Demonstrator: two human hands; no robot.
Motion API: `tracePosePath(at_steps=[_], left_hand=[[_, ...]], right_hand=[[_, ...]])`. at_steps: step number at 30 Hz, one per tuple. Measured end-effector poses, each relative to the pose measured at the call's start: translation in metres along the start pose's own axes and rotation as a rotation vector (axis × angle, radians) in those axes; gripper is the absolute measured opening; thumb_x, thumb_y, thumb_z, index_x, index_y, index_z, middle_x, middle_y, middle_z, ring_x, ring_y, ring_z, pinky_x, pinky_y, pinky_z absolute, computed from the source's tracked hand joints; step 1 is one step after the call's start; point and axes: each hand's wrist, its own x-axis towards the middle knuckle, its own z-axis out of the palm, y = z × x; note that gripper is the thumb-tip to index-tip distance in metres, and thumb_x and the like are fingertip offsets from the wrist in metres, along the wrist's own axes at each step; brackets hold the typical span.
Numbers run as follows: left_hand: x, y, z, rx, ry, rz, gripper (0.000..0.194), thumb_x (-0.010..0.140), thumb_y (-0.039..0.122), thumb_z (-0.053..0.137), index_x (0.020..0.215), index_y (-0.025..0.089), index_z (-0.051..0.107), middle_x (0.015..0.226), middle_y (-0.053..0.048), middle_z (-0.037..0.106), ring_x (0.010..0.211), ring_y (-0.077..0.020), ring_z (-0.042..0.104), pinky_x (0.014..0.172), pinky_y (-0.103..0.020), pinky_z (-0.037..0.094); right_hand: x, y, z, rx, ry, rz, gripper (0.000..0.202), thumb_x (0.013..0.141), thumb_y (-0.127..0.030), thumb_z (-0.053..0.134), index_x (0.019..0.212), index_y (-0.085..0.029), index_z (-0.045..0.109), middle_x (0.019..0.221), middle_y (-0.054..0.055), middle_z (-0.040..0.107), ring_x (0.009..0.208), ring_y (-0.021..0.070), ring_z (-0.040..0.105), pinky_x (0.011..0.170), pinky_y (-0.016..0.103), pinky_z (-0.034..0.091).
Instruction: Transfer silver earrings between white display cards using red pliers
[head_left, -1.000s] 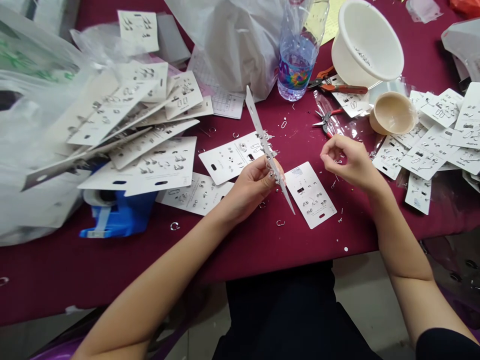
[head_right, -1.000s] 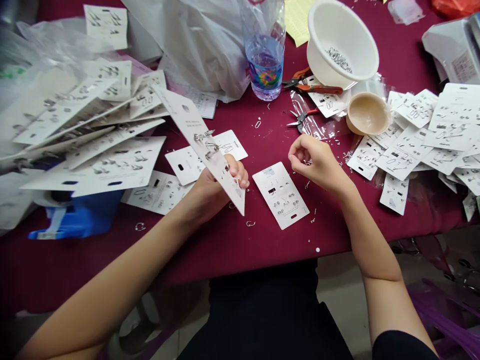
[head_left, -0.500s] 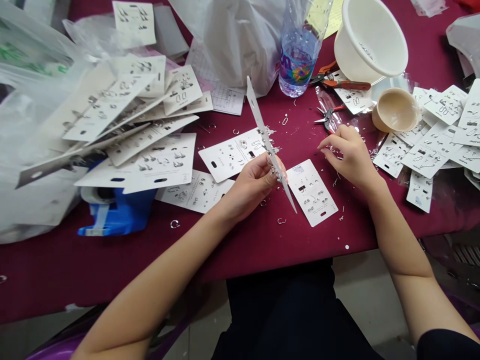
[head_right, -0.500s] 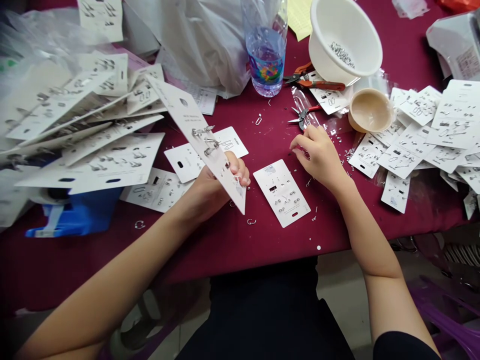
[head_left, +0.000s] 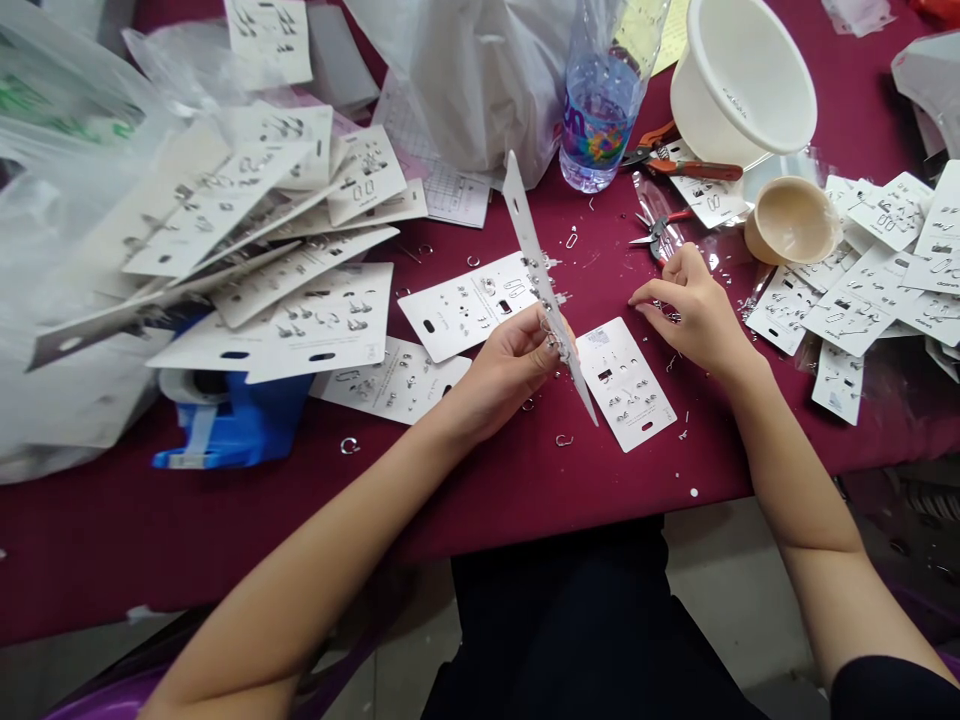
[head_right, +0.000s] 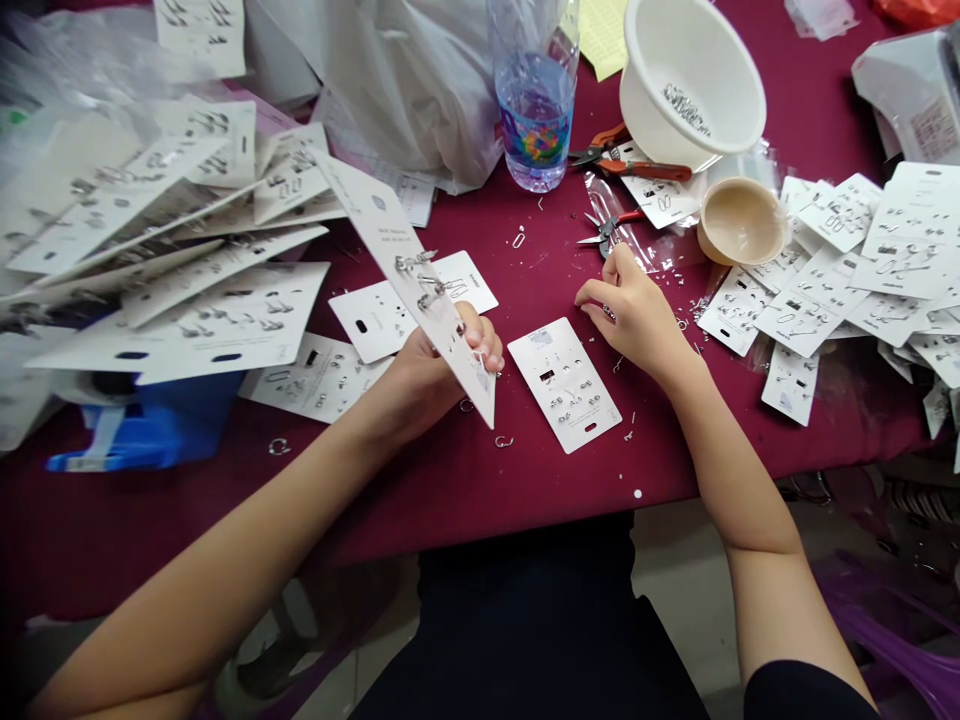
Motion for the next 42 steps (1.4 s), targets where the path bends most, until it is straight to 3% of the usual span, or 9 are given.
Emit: tracePosePath(at_steps=[8, 12, 16, 20, 25, 36, 42], left_hand=[[-0.001, 0.0, 0.0, -0.004, 0.008, -0.026, 0.021, 0.076, 0.027, 0.085, 0.077, 0.017, 0.066, 0.07, 0.002, 0.058, 0.066, -0.0055, 0.056, 0.065, -0.013, 0.047], [0.0, 0.0, 0.0, -0.023, -0.023, -0.001, 0.023, 0.073, 0.026, 0.086, 0.075, 0.017, 0.065, 0.067, 0.003, 0.058, 0.063, -0.0052, 0.056, 0.068, -0.014, 0.05], [0.0, -0.002, 0.003, -0.027, -0.071, -0.014, 0.025, 0.076, 0.029, 0.085, 0.075, 0.018, 0.062, 0.063, 0.004, 0.056, 0.06, -0.0055, 0.056, 0.065, -0.014, 0.05], [-0.001, -0.005, 0.007, -0.051, -0.145, -0.05, 0.036, 0.075, 0.042, 0.084, 0.073, 0.018, 0.058, 0.063, 0.004, 0.058, 0.058, -0.0059, 0.058, 0.062, -0.015, 0.051], [-0.003, -0.004, 0.014, 0.003, -0.181, -0.083, 0.045, 0.072, 0.049, 0.085, 0.07, 0.018, 0.052, 0.061, 0.004, 0.057, 0.054, -0.0068, 0.056, 0.053, -0.017, 0.05], [-0.005, -0.003, 0.015, 0.027, -0.17, -0.055, 0.046, 0.077, 0.056, 0.078, 0.069, 0.018, 0.054, 0.058, 0.002, 0.058, 0.053, -0.0093, 0.061, 0.05, -0.017, 0.051], [-0.004, -0.003, 0.011, 0.077, -0.152, -0.076, 0.039, 0.075, 0.046, 0.083, 0.072, 0.018, 0.057, 0.057, 0.004, 0.056, 0.05, -0.0071, 0.056, 0.048, -0.016, 0.045]], right_hand=[[0.002, 0.0, 0.007, -0.041, -0.017, 0.031, 0.012, 0.092, -0.014, 0.055, 0.088, -0.018, 0.067, 0.092, 0.007, 0.046, 0.075, 0.0163, 0.051, 0.064, 0.032, 0.046], [0.005, -0.014, 0.001, 0.028, 0.006, 0.041, 0.015, 0.09, -0.009, 0.052, 0.084, -0.018, 0.062, 0.088, 0.006, 0.049, 0.071, 0.0147, 0.048, 0.063, 0.031, 0.044], [0.005, -0.053, -0.008, 0.525, 0.12, 0.007, 0.009, 0.089, -0.012, 0.062, 0.085, -0.019, 0.062, 0.075, 0.001, 0.051, 0.066, 0.0118, 0.049, 0.06, 0.028, 0.044], [-0.002, -0.09, -0.011, 1.121, 0.055, 0.063, 0.007, 0.089, -0.012, 0.067, 0.088, -0.018, 0.062, 0.081, 0.001, 0.063, 0.07, 0.0094, 0.062, 0.063, 0.024, 0.052], [-0.008, -0.102, -0.007, 1.49, 0.008, 0.204, 0.009, 0.089, -0.008, 0.067, 0.089, -0.015, 0.061, 0.082, 0.001, 0.069, 0.073, 0.0078, 0.07, 0.066, 0.018, 0.06], [-0.008, -0.101, -0.003, 1.629, -0.035, 0.281, 0.013, 0.087, -0.013, 0.073, 0.085, -0.014, 0.061, 0.078, 0.0, 0.07, 0.071, 0.0088, 0.072, 0.066, 0.019, 0.063], [-0.007, -0.1, -0.003, 1.621, -0.018, 0.28, 0.009, 0.088, -0.008, 0.069, 0.085, -0.014, 0.063, 0.079, 0.0, 0.069, 0.07, 0.0074, 0.071, 0.065, 0.018, 0.063]])
